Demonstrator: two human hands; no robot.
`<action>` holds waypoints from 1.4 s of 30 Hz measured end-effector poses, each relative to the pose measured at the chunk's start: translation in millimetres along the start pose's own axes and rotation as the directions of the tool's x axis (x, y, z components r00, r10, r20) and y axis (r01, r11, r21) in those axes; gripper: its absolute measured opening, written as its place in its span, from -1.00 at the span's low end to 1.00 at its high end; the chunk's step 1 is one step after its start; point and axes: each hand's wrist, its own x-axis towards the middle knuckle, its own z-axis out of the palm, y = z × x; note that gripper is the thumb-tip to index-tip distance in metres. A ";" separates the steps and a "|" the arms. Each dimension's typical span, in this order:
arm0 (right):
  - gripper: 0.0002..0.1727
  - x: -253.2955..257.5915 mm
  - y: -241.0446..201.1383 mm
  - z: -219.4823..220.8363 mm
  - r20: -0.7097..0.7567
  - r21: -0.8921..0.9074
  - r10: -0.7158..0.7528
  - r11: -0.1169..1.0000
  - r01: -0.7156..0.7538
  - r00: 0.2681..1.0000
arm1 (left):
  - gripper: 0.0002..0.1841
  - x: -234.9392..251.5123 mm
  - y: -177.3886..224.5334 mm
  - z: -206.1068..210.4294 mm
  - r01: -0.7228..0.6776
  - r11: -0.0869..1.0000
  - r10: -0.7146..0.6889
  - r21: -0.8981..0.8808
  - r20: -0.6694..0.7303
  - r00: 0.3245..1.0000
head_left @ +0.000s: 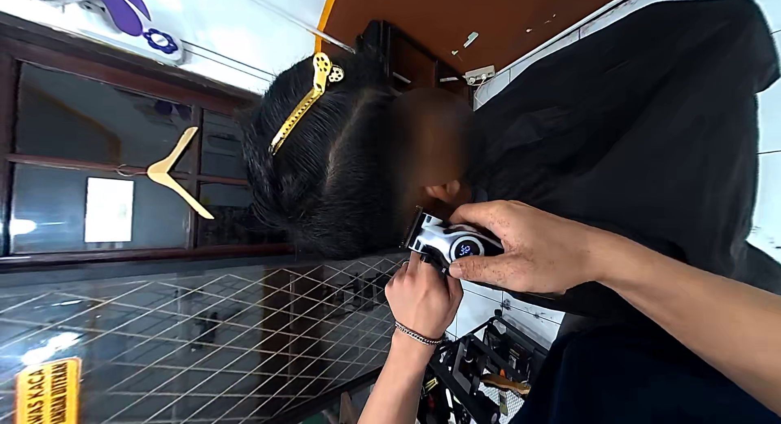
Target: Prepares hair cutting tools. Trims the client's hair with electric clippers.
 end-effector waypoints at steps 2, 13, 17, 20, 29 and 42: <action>-0.67 5.1 2.8 -3.5 0.014 0.017 -0.035 0.999 0.035 0.999 | -0.65 0.0 -0.2 -0.8 0.005 1.000 -0.005 0.013 -0.001 1.000; -0.61 19.0 10.3 -21.5 0.079 -0.005 -0.015 1.000 0.015 0.997 | -0.69 -0.3 0.9 11.2 0.036 0.999 -0.037 0.030 0.048 0.998; -0.67 24.2 10.9 -23.5 0.075 0.081 -0.097 0.992 0.091 0.992 | -0.70 1.5 2.6 11.9 0.038 0.999 -0.039 0.029 0.035 0.999; -0.69 25.4 17.1 -25.7 0.093 0.086 -0.103 0.992 0.095 0.990 | -0.70 2.6 2.1 12.7 0.044 0.999 -0.045 0.023 0.041 0.998; -0.70 28.9 12.5 -30.1 0.085 0.115 -0.097 0.990 0.087 0.992 | -0.70 4.8 2.9 13.6 0.045 0.999 -0.046 0.027 0.036 0.998; -0.71 13.1 -5.2 -20.1 0.145 0.061 -0.136 0.990 0.128 0.980 | -0.53 -12.0 -1.0 8.0 0.019 0.995 -0.013 -0.097 0.058 0.998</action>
